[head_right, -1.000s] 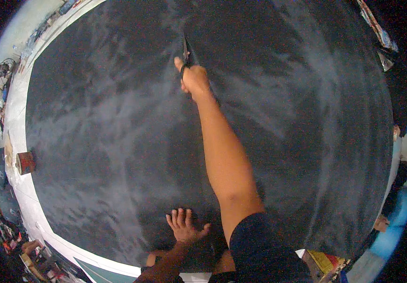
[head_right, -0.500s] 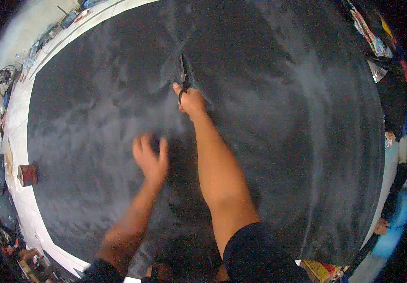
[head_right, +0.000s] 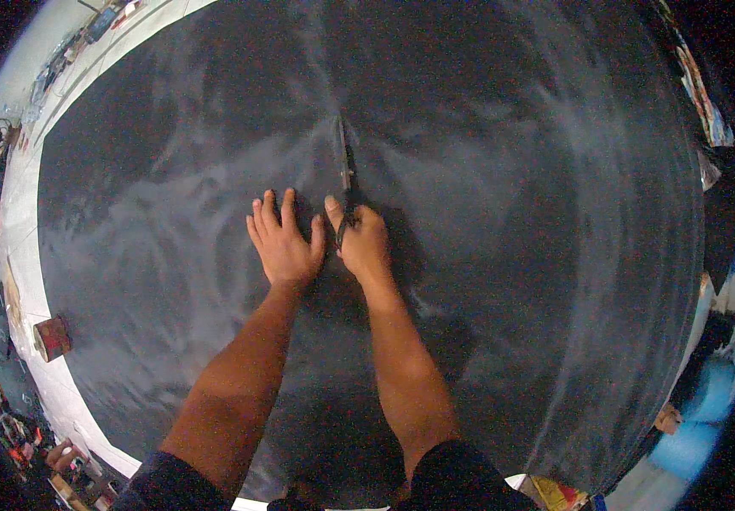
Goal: The person cuts a large sheet of black fabric on the floor using shears. They repeatedly fold, align, and cut the material into smaller rectangular pieces, using a wooden dowel as a straight edge guide.
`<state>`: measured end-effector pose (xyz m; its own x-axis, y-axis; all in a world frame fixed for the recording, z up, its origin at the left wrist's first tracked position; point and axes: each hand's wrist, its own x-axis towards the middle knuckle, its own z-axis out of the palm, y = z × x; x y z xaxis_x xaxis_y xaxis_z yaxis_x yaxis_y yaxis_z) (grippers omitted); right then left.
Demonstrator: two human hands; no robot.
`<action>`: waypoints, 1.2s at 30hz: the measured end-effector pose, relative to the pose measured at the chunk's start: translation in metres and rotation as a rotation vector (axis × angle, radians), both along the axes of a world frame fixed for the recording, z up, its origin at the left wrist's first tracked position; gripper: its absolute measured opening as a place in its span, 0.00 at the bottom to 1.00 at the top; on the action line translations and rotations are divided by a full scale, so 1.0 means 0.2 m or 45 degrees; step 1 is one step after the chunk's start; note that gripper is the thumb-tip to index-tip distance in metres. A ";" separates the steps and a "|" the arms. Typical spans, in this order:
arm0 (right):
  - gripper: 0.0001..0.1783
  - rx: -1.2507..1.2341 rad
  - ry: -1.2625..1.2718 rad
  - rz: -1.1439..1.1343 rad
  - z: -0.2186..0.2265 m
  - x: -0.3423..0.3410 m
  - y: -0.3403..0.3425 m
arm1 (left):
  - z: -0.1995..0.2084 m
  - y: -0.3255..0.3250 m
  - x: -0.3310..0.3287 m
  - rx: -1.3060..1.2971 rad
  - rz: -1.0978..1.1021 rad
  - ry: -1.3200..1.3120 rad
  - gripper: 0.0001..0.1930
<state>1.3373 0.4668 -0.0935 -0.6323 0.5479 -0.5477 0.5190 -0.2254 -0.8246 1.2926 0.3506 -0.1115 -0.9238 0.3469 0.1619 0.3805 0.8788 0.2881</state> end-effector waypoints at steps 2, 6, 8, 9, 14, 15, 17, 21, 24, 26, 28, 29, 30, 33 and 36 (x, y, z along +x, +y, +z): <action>0.29 -0.008 0.035 0.004 0.00 -0.10 0.04 | 0.00 0.00 -0.01 -0.010 0.003 -0.032 0.31; 0.29 0.016 0.060 -0.025 0.01 -0.38 0.16 | 0.02 0.01 -0.02 -0.020 0.002 -0.058 0.32; 0.29 -0.029 0.083 -0.054 0.03 -0.47 0.22 | 0.03 0.02 -0.01 -0.044 -0.001 -0.101 0.32; 0.28 -0.050 0.093 -0.054 0.03 -0.51 0.25 | 0.03 0.03 -0.02 -0.044 -0.001 -0.103 0.32; 0.28 -0.050 0.064 -0.021 0.01 -0.55 0.25 | 0.01 0.01 -0.03 -0.036 0.018 -0.111 0.32; 0.27 -0.083 0.065 -0.018 0.02 -0.56 0.25 | 0.02 0.00 -0.03 -0.042 0.016 -0.121 0.32; 0.27 -0.151 0.095 -0.008 0.04 -0.62 0.27 | 0.02 -0.02 -0.03 -0.060 0.018 -0.141 0.32; 0.29 -0.133 0.131 -0.031 0.06 -0.87 0.43 | 0.03 0.01 -0.01 -0.048 -0.005 -0.180 0.33; 0.28 -0.072 0.146 -0.029 0.03 -0.97 0.49 | 0.05 0.02 0.00 -0.072 -0.009 -0.207 0.33; 0.28 -0.080 0.145 -0.012 0.01 -0.99 0.48 | 0.04 0.01 -0.01 -0.083 0.003 -0.215 0.33; 0.28 -0.109 0.131 0.006 0.01 -1.00 0.47 | 0.02 -0.01 0.00 -0.091 0.004 -0.203 0.33; 0.27 -0.111 0.125 0.002 0.02 -1.02 0.47 | 0.02 -0.02 0.00 -0.095 0.005 -0.197 0.33; 0.27 -0.111 0.120 -0.005 0.04 -1.05 0.48 | 0.02 -0.02 0.00 -0.089 0.003 -0.197 0.33; 0.27 -0.130 0.162 -0.010 0.05 -1.21 0.58 | 0.03 -0.01 -0.01 -0.070 -0.011 -0.181 0.33; 0.27 -0.100 0.213 -0.026 0.00 -1.37 0.66 | 0.02 0.00 0.00 -0.070 -0.030 -0.158 0.33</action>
<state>1.0636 0.5991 -0.0926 -0.7071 0.5214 -0.4776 0.3709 -0.3016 -0.8783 1.2926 0.3505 -0.1072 -0.9270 0.3740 0.0273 0.3658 0.8858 0.2857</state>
